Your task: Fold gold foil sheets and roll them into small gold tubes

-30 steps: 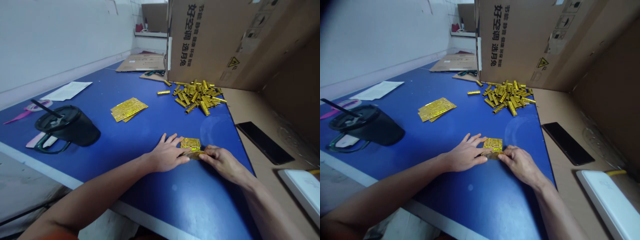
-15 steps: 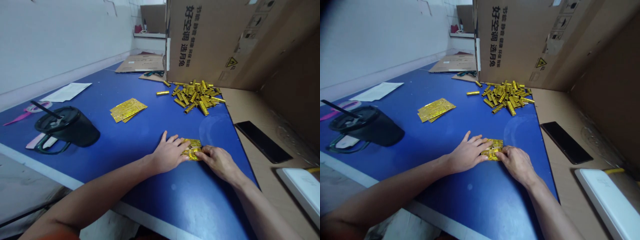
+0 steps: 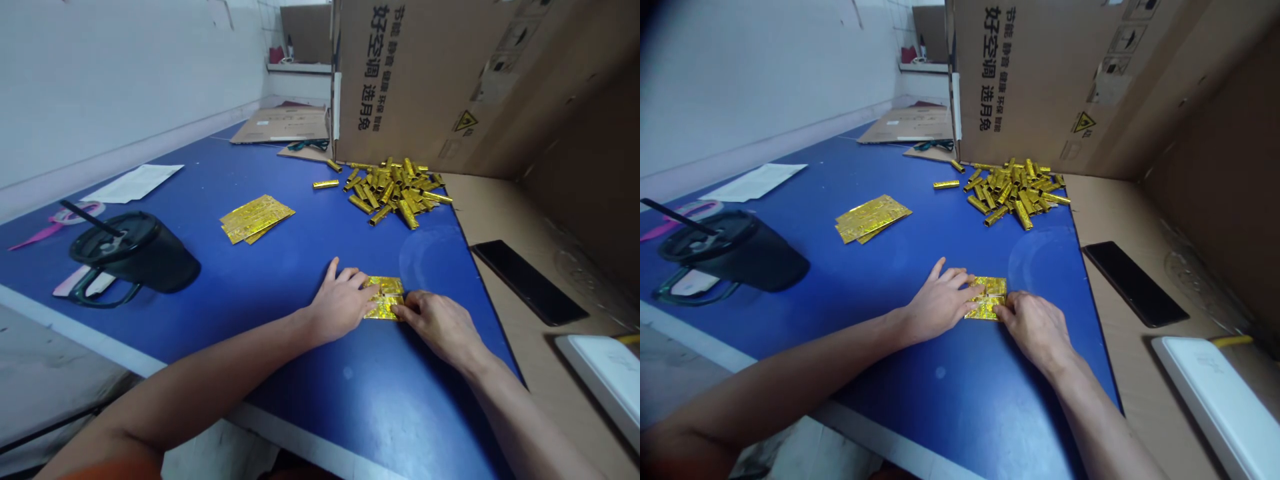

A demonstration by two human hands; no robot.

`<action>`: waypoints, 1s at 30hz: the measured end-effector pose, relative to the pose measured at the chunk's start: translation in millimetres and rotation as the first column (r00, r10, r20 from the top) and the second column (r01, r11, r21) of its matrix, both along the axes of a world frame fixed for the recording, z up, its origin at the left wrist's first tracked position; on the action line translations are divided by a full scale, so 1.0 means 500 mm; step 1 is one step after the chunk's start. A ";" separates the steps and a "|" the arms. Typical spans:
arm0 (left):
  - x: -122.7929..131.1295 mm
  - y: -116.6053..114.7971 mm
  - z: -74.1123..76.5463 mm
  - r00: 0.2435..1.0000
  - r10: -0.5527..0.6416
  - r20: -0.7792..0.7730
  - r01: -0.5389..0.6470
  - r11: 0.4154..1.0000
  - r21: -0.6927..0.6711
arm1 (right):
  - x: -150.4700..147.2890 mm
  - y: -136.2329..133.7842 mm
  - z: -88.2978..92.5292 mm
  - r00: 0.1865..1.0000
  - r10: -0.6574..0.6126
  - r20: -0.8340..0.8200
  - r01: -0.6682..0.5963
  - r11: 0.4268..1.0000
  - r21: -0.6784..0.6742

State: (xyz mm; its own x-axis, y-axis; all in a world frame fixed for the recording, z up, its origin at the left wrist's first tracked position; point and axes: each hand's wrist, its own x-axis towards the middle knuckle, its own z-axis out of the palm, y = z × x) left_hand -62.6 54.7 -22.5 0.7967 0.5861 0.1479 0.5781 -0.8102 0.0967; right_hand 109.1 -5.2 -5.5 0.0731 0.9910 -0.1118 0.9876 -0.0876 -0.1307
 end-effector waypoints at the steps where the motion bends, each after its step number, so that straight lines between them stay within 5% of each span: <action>1: 0.000 0.001 -0.001 1.000 -0.002 -0.003 0.002 1.000 0.007 | 0.000 0.000 0.000 1.000 -0.007 0.011 0.007 1.000 -0.004; 19: 0.003 0.010 -0.011 0.999 -0.033 -0.021 0.034 0.996 0.077 | -0.006 -0.004 -0.002 0.995 -0.028 0.096 0.032 0.999 -0.042; 25: 0.003 0.010 -0.009 0.999 -0.034 -0.024 0.036 0.996 0.078 | -0.009 -0.008 -0.004 0.976 -0.031 0.215 -0.002 0.988 0.152; 30: 0.002 0.011 -0.009 1.000 -0.029 -0.011 0.029 0.998 0.058 | 0.007 -0.004 -0.018 0.975 0.063 0.211 -0.070 0.997 0.024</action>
State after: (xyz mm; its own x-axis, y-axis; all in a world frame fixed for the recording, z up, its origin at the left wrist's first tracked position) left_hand -61.4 60.2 -27.0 0.8149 0.5533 0.1728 0.5549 -0.8308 0.0433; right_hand 112.6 -7.1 -14.2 0.0254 0.9972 -0.0697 0.9967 -0.0200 0.0784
